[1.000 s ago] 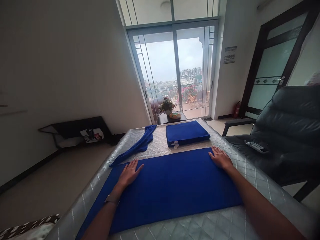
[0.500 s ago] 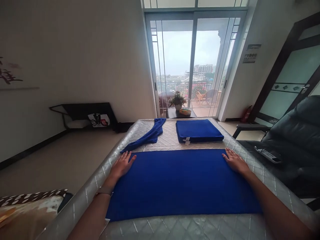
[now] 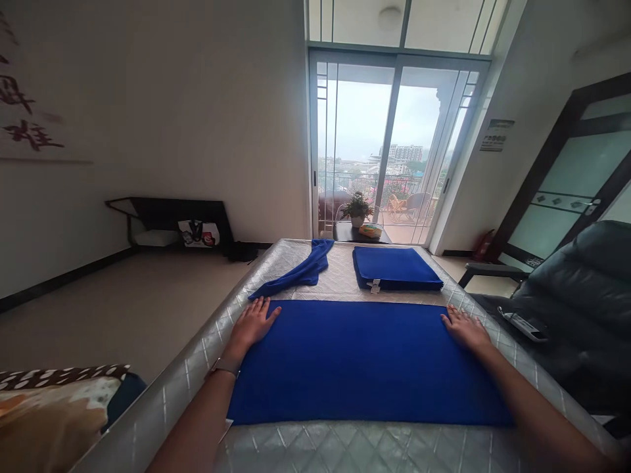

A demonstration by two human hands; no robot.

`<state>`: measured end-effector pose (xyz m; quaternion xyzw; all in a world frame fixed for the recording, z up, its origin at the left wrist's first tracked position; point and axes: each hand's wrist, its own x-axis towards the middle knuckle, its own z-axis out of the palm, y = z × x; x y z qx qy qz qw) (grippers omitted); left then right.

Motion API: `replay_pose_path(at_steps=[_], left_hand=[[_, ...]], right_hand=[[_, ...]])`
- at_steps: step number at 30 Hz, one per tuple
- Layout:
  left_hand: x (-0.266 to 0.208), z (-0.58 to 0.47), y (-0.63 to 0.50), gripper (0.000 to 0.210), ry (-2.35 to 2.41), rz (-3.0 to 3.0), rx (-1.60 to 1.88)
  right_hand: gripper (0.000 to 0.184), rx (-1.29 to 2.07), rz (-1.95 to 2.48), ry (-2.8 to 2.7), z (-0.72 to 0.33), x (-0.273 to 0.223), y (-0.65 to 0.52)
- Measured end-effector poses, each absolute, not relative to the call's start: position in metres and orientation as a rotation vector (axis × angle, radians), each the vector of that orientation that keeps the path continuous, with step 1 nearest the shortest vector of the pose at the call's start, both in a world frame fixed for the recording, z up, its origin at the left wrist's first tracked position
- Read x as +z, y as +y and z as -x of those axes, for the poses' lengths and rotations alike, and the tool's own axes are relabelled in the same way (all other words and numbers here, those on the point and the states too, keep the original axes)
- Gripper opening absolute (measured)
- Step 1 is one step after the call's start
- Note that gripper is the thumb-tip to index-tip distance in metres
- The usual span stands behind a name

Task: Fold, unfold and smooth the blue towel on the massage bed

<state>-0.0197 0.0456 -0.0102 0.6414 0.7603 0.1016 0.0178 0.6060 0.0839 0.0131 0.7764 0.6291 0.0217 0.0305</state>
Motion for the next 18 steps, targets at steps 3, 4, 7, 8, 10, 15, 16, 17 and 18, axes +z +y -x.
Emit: replay_pose_path(at_steps=[3, 4, 7, 8, 10, 15, 16, 17, 18], left_hand=[[-0.007, 0.017, 0.045, 0.086, 2.376, -1.999, 0.303], [-0.006, 0.016, 0.044, 0.085, 2.380, -1.996, 0.299], [-0.006, 0.015, 0.045, 0.083, 2.386, -1.995, 0.300], [-0.007, 0.015, 0.046, 0.083, 2.387, -1.997, 0.303], [-0.009, 0.016, 0.047, 0.083, 2.385, -2.009, 0.316], [-0.010, 0.019, 0.047, 0.083, 2.369, -2.024, 0.302], [-0.010, 0.020, 0.046, 0.083, 2.365, -2.022, 0.291], [-0.009, 0.020, 0.046, 0.084, 2.360, -2.021, 0.282], [-0.009, 0.021, 0.046, 0.085, 2.355, -2.021, 0.276]], right_hand=[[0.063, 0.230, -2.358, 1.958, -0.572, 0.027, 0.078], [0.063, 0.252, -2.324, 2.033, -0.555, 0.030, 0.075], [0.064, 0.110, -2.160, 2.325, -0.488, 0.036, 0.061], [0.065, 0.016, -2.083, 2.422, -0.464, 0.036, 0.056], [0.070, -0.194, -1.933, 2.567, -0.418, 0.035, 0.045], [0.080, -0.391, -1.798, 2.637, -0.364, 0.032, 0.028], [0.081, -0.394, -1.795, 2.634, -0.365, 0.032, 0.027], [0.082, -0.393, -1.796, 2.629, -0.370, 0.031, 0.027], [0.082, -0.388, -1.804, 2.617, -0.377, 0.031, 0.027]])
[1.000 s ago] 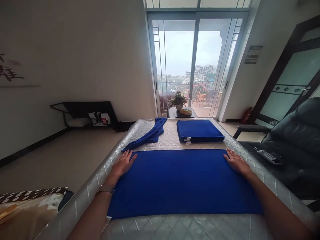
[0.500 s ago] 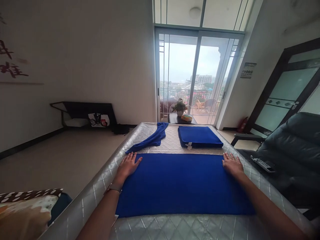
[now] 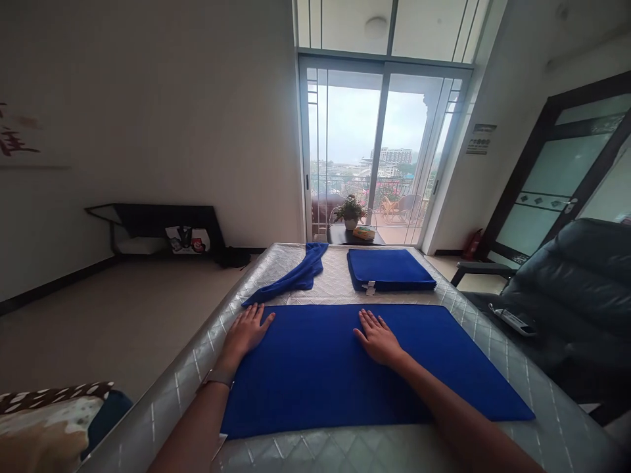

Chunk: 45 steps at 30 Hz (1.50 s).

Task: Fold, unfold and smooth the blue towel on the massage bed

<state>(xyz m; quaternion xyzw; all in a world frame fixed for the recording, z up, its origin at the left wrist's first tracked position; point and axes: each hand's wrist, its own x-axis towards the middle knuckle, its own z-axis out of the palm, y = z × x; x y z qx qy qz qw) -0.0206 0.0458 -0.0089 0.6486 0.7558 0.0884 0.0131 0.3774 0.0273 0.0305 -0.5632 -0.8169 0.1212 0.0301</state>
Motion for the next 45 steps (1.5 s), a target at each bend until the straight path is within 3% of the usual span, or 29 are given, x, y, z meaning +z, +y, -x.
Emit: replay_pose_path(at_steps=[13, 26, 33, 39, 45], left_hand=[[-0.016, 0.027, 0.051, 0.082, 2.358, -2.022, 0.296], [0.006, 0.009, 0.030, 0.066, 2.536, -2.309, 0.332], [0.024, -0.088, 0.025, 0.057, 2.224, -2.521, 0.525], [0.029, -0.218, 0.043, 0.076, 1.894, -2.459, 0.244], [0.017, -0.241, 0.048, 0.091, 1.850, -2.333, 0.185]], right_hand=[[0.072, 0.114, 2.353, -2.107, -0.586, 0.011, 0.050], [0.072, 0.130, 2.306, -2.028, -0.592, 0.003, 0.051], [0.072, 0.125, 2.307, -2.027, -0.592, 0.001, 0.053], [0.071, 0.123, 2.318, -2.031, -0.591, 0.004, 0.050], [0.070, 0.102, 2.318, -2.037, -0.593, 0.000, 0.052]])
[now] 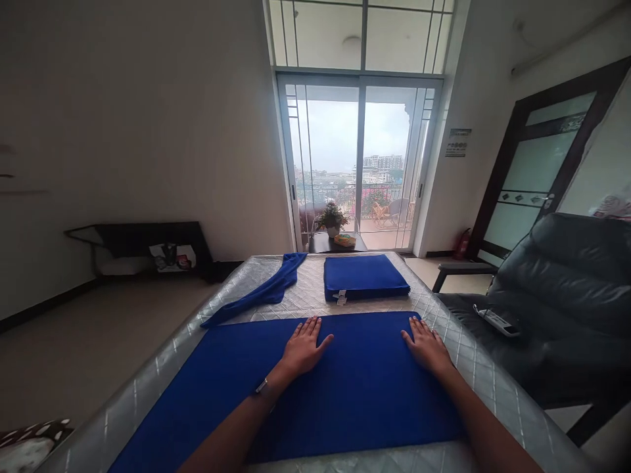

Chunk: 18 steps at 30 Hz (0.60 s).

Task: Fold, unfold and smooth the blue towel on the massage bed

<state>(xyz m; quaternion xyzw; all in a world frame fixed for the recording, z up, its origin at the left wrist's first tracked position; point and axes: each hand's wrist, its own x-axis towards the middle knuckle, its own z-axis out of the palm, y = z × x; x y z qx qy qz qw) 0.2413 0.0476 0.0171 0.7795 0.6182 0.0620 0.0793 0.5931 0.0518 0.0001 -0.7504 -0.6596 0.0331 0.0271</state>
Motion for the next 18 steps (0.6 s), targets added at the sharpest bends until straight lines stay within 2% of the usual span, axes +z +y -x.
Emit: replay_pose_path(at_steps=[6, 14, 18], left_hand=[[0.011, -0.181, 0.051, 0.091, 1.978, -2.277, 0.145], [-0.002, -0.035, 0.050, 0.088, 2.324, -2.033, 0.160], [-0.004, -0.011, 0.044, 0.089, 2.416, -1.994, 0.214]], right_hand=[[0.071, 0.091, 2.318, -2.039, -0.592, 0.002, 0.050], [0.073, 0.103, 2.310, -2.040, -0.596, -0.002, 0.053], [0.072, 0.081, 2.301, -2.057, -0.598, -0.004, 0.055]])
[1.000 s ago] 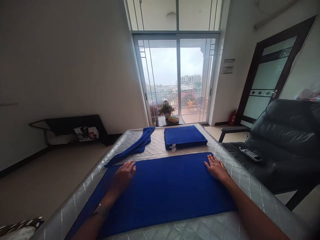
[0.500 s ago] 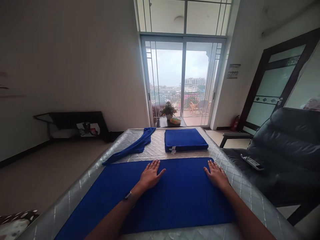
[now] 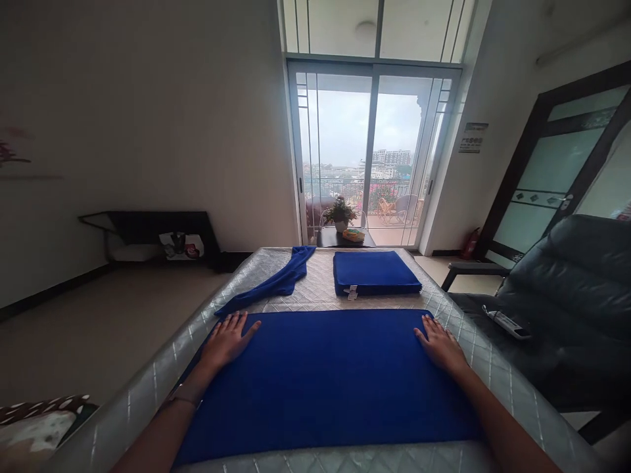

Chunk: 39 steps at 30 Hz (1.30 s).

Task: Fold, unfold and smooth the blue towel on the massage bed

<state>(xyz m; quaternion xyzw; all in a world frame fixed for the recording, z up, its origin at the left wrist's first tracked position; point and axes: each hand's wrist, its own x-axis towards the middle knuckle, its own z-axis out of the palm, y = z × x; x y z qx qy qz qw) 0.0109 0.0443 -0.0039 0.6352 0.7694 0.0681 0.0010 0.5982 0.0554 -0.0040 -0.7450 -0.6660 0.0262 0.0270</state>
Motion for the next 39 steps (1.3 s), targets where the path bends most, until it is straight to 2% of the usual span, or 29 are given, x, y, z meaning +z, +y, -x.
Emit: replay_pose_path(at_steps=[10, 18, 24, 29, 39], left_hand=[[0.003, -0.026, 0.038, 0.089, 2.444, -1.941, 0.259], [-0.005, -0.026, 0.042, 0.088, 2.448, -1.939, 0.322], [-0.006, -0.026, 0.041, 0.086, 2.466, -1.954, 0.369], [-0.004, -0.026, 0.040, 0.086, 2.457, -1.961, 0.354], [-0.006, -0.021, 0.042, 0.087, 2.434, -1.923, 0.293]], right_hand=[[0.063, -0.076, 2.204, -2.160, -0.589, 0.013, 0.051], [0.068, 0.233, 1.654, -2.486, -0.414, 0.042, 0.049], [0.072, 0.303, 1.674, -2.551, -0.351, 0.031, 0.059], [0.073, 0.221, 1.791, -2.543, -0.397, 0.021, 0.070], [0.070, 0.002, 2.342, -2.112, -0.606, 0.006, 0.078]])
